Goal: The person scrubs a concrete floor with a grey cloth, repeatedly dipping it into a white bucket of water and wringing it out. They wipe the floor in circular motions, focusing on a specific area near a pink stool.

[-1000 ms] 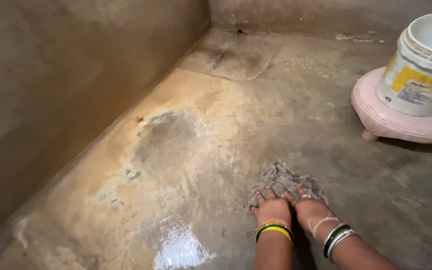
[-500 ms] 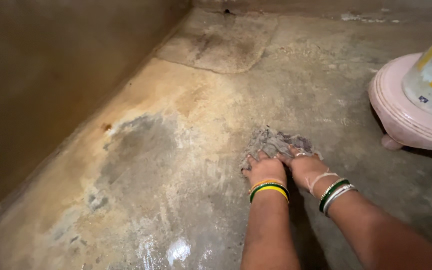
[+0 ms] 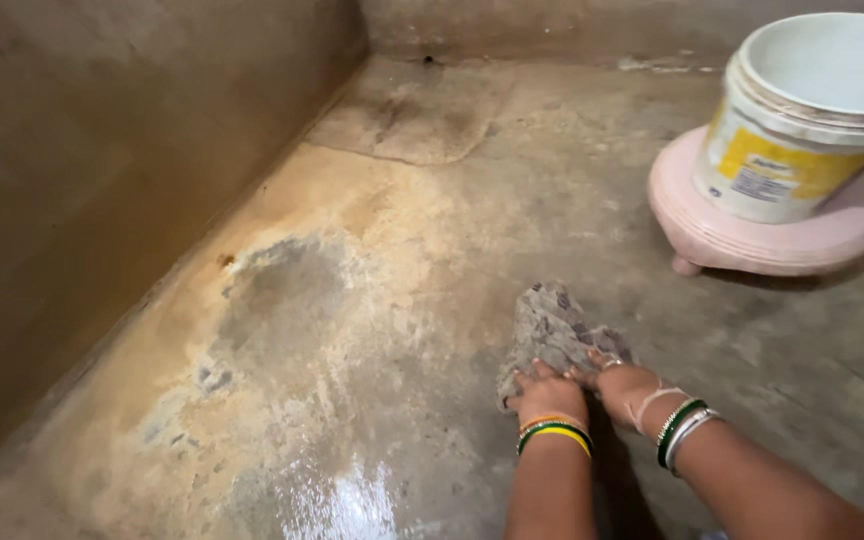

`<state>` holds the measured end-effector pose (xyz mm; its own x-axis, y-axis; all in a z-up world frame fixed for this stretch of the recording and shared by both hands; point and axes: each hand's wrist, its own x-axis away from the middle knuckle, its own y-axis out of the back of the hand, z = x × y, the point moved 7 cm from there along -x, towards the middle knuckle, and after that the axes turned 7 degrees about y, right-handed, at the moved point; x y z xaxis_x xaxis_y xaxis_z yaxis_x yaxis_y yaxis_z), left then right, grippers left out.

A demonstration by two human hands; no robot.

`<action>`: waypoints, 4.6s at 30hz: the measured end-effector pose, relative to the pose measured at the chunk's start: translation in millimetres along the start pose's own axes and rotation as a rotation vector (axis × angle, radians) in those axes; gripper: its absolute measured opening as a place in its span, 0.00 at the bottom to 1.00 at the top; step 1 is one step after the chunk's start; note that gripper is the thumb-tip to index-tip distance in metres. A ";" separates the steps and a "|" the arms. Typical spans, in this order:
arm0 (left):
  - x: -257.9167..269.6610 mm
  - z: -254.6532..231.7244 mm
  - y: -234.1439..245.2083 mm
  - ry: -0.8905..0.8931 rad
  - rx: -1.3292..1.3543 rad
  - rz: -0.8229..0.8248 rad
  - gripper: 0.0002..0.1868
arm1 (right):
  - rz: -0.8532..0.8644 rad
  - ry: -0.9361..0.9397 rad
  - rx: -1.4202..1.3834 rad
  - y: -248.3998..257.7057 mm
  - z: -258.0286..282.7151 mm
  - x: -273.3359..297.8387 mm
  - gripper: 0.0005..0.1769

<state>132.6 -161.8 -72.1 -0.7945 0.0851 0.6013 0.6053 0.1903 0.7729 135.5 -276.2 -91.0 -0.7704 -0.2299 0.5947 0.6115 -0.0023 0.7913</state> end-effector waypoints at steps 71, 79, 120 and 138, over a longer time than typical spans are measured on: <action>-107.0 -107.0 90.2 -0.111 -0.056 -0.008 0.32 | -0.084 -0.224 -0.144 103.8 -110.7 -50.7 0.57; -91.5 -96.3 85.9 -0.135 -0.079 -0.115 0.29 | -0.079 -0.230 -0.138 104.5 -88.5 -36.9 0.55; -112.6 -14.8 105.9 0.012 0.029 -0.064 0.27 | -0.059 -0.135 -0.066 111.5 -19.9 -96.2 0.52; 4.3 -33.3 -16.0 -0.111 0.003 -0.123 0.22 | -0.034 -0.331 -0.260 -15.6 -12.8 43.8 0.39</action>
<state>121.1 -197.0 -75.2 -0.8632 0.1683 0.4761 0.5032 0.2086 0.8386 94.6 -298.7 -79.1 -0.7816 0.0992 0.6158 0.5770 -0.2602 0.7742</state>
